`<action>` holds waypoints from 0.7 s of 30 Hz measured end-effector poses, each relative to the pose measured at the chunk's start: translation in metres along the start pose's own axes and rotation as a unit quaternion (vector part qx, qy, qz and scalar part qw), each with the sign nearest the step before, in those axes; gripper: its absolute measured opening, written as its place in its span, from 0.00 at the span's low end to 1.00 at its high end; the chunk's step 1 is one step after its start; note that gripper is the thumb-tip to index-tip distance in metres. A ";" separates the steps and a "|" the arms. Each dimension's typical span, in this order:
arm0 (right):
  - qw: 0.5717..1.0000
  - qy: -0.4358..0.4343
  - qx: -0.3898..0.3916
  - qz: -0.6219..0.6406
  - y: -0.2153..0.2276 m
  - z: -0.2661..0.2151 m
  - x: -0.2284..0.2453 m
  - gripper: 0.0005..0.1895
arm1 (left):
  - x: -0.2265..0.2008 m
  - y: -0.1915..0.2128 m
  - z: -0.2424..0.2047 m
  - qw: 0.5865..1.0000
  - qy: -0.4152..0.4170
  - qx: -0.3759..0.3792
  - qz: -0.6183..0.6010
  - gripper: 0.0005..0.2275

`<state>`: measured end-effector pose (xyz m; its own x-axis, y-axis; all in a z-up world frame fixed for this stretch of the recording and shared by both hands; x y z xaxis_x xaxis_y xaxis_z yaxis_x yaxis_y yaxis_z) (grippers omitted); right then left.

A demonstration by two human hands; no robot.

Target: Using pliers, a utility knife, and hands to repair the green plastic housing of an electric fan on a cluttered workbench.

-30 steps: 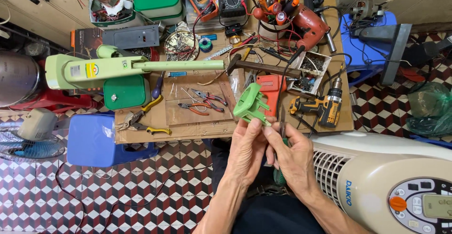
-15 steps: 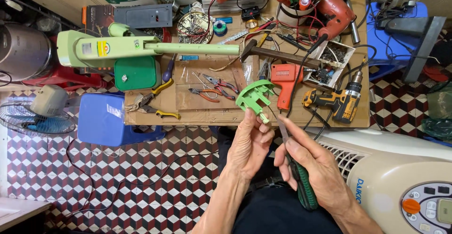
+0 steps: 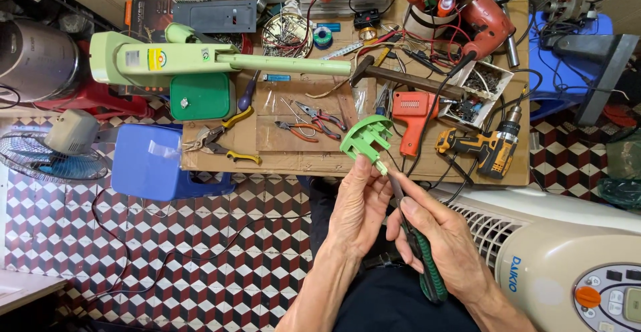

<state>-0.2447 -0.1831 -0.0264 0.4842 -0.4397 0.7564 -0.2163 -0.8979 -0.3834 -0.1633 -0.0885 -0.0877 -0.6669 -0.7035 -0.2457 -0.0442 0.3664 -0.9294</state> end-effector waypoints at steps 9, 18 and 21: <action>0.998 0.026 -0.004 -0.049 0.000 -0.006 -0.002 0.29 | 0.008 0.004 -0.010 0.997 0.014 -0.025 -0.074 0.12; 0.999 0.024 -0.032 -0.021 0.003 -0.005 -0.003 0.29 | 0.006 -0.009 -0.012 0.999 -0.004 -0.032 -0.022 0.12; 0.999 0.019 -0.037 -0.015 0.003 -0.005 -0.003 0.29 | 0.005 -0.014 -0.014 0.999 0.007 -0.035 -0.028 0.12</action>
Point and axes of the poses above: each hand's wrist, its own z-axis towards the middle knuckle, its own y-axis out of the back of the hand, x = y × z, the point moved 5 cm from there along z, towards the middle knuckle, and after that the axes turned 10 degrees about x, right-handed, at the moved point
